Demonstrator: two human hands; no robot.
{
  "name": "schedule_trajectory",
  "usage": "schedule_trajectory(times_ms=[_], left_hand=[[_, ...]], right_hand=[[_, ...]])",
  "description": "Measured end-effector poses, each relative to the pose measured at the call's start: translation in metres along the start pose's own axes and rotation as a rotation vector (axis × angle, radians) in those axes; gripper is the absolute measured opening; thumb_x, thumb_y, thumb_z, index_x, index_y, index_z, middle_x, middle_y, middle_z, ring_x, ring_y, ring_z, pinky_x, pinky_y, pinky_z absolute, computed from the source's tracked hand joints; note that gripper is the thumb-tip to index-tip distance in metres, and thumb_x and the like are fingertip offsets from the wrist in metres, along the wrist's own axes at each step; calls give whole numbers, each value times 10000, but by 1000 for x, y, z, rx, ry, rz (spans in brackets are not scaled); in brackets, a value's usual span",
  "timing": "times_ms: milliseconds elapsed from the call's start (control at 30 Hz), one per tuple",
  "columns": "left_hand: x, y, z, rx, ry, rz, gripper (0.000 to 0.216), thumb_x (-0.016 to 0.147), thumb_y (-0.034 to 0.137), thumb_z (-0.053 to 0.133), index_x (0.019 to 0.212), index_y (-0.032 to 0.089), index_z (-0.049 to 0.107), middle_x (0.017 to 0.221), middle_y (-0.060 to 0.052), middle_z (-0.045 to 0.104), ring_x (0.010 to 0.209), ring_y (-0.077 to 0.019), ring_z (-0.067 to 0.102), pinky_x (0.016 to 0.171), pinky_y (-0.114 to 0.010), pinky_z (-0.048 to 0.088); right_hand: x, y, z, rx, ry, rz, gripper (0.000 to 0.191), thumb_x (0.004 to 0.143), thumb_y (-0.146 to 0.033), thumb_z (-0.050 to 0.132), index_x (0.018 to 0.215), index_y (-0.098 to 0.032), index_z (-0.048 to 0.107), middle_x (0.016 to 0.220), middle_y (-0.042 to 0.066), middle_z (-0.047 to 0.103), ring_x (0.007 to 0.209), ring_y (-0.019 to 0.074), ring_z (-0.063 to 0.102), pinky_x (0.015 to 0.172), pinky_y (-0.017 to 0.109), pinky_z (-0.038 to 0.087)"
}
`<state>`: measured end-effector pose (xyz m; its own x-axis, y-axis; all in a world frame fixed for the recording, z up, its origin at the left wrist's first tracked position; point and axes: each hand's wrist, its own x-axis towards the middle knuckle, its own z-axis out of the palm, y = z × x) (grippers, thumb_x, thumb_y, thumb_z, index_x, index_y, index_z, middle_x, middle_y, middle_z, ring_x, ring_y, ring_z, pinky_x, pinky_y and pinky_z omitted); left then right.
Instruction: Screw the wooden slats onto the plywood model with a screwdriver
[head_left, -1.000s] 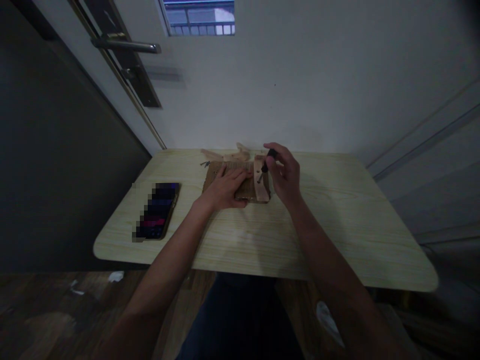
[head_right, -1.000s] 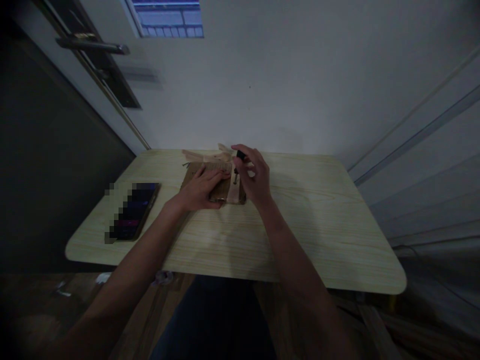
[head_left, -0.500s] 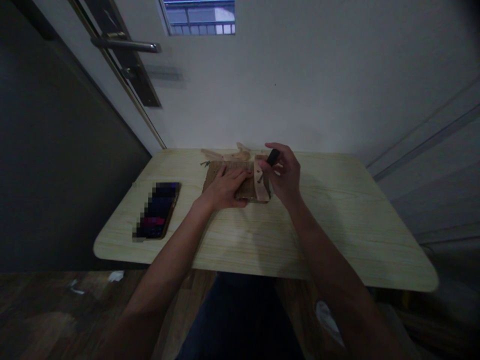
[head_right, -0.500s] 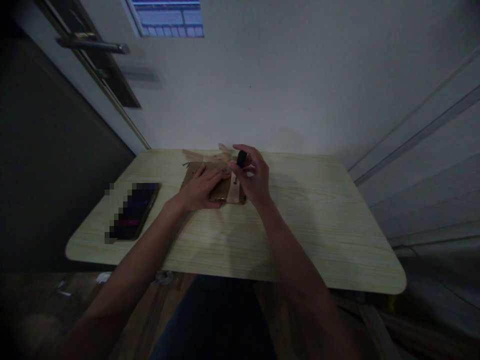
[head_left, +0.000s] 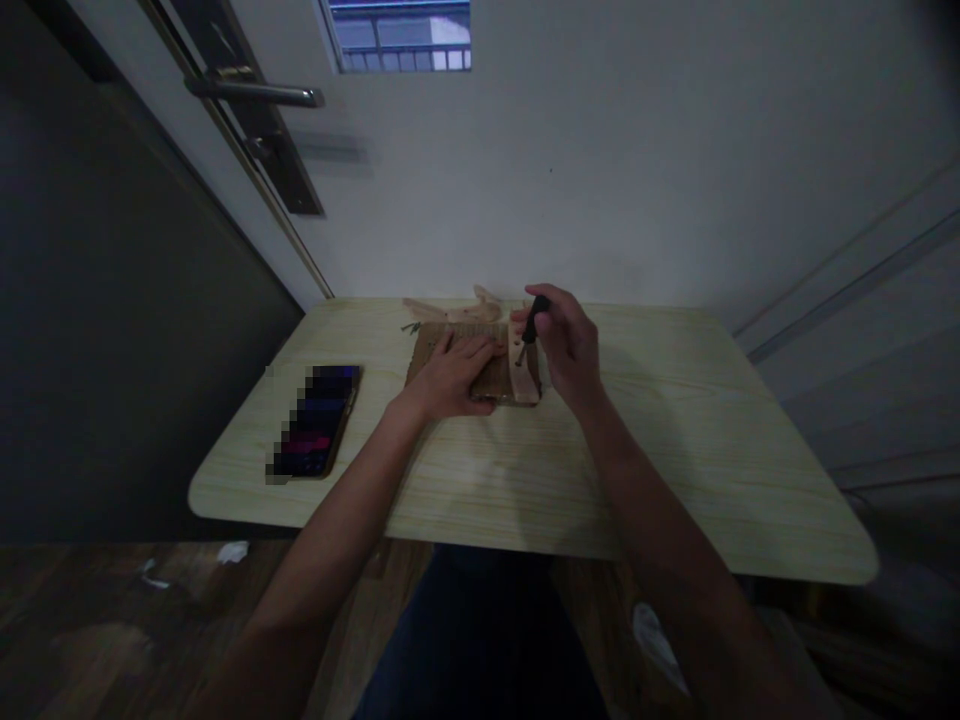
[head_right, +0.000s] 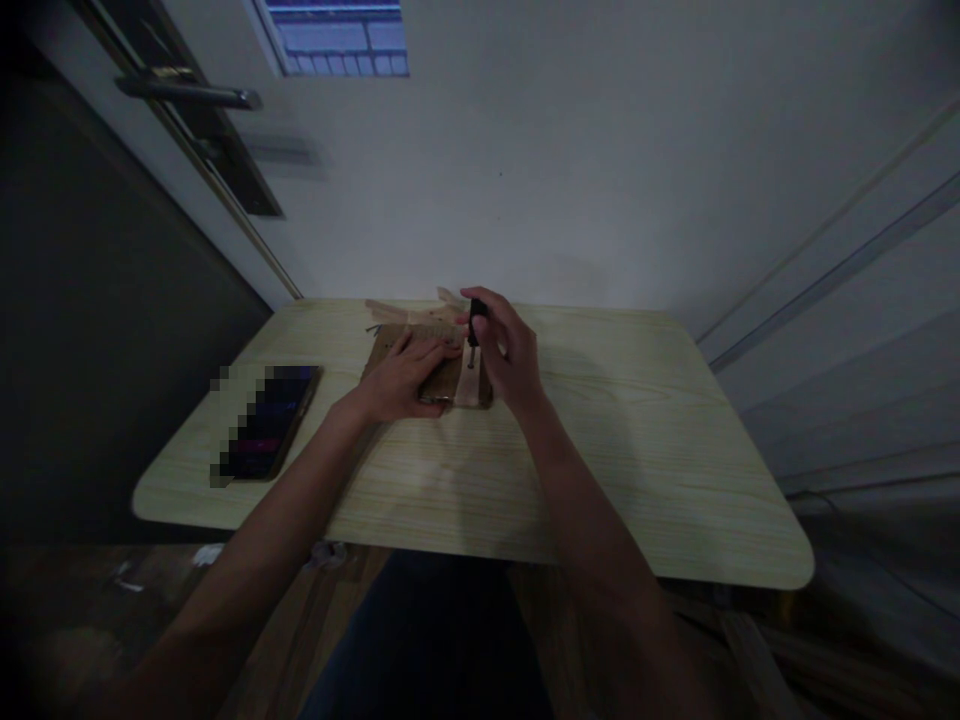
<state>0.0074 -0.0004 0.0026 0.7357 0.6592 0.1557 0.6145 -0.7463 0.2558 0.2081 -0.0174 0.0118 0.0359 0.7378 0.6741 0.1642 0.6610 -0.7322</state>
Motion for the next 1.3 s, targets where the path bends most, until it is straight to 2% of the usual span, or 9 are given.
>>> schedule_trajectory(times_ms=[167,300,500,667,767,967,1133,1200,1300], left_hand=[[0,-1,1,-1,2,7,820,736,376,766,1465,237,418,1541,-153,483,1441,-387,413,1226,-680,111],[0,0,1,2,4,3,808,741,378,761,1460,240,421,1539,-154,485,1449,-382,408,1227,-679,112],[0,0,1,9,-7,-11,818,735,386,773,1458,230,423,1555,-168,462,1460,-385,393,1233,-679,97],[0,-3,3,2,5,5,823,740,380,769,1466,234,411,1545,-154,477,1455,-383,400,1231,-682,95],[0,-3,3,-4,12,11,816,743,381,766,1464,236,413,1549,-154,472,1454,-380,401,1230,-679,108],[0,-1,1,2,7,3,825,737,359,776,1466,236,411,1544,-159,477,1439,-379,421,1231,-676,113],[0,0,0,5,-3,-9,826,729,364,784,1459,233,421,1541,-160,481,1440,-383,419,1227,-683,115],[0,0,1,6,1,-15,830,729,367,783,1462,230,419,1547,-161,473,1448,-382,410,1227,-685,114],[0,0,1,3,-4,-15,836,729,367,782,1468,220,418,1558,-166,459,1458,-382,398,1229,-679,119]], right_hand=[[3,8,-2,-45,84,11,357,832,-514,736,1117,-308,676,830,-13,717,696,160,679,633,317,585],[1,9,-1,-117,124,-34,383,820,-538,739,1099,-281,684,804,-18,660,646,125,597,545,255,535],[-2,4,1,-196,62,-38,550,916,-635,562,1330,-274,594,1280,101,648,914,201,669,653,320,599],[-2,5,0,-102,-47,-72,532,993,-600,430,1422,-291,491,1108,67,703,927,206,696,818,393,616],[-2,7,-1,-22,-67,-64,515,996,-590,437,1406,-283,489,1069,62,715,910,201,719,835,397,617],[-1,5,0,-8,-39,19,506,903,-585,631,1314,-298,565,981,29,738,811,173,739,713,321,623],[0,2,1,-135,63,-14,457,814,-605,726,1140,-292,659,851,5,683,697,147,663,481,230,519],[-1,2,0,-192,94,-31,458,824,-606,714,1156,-294,660,894,16,681,674,139,632,456,228,502],[-1,3,0,-240,82,-38,524,852,-622,670,1264,-303,626,1108,58,694,702,146,641,471,254,528]])
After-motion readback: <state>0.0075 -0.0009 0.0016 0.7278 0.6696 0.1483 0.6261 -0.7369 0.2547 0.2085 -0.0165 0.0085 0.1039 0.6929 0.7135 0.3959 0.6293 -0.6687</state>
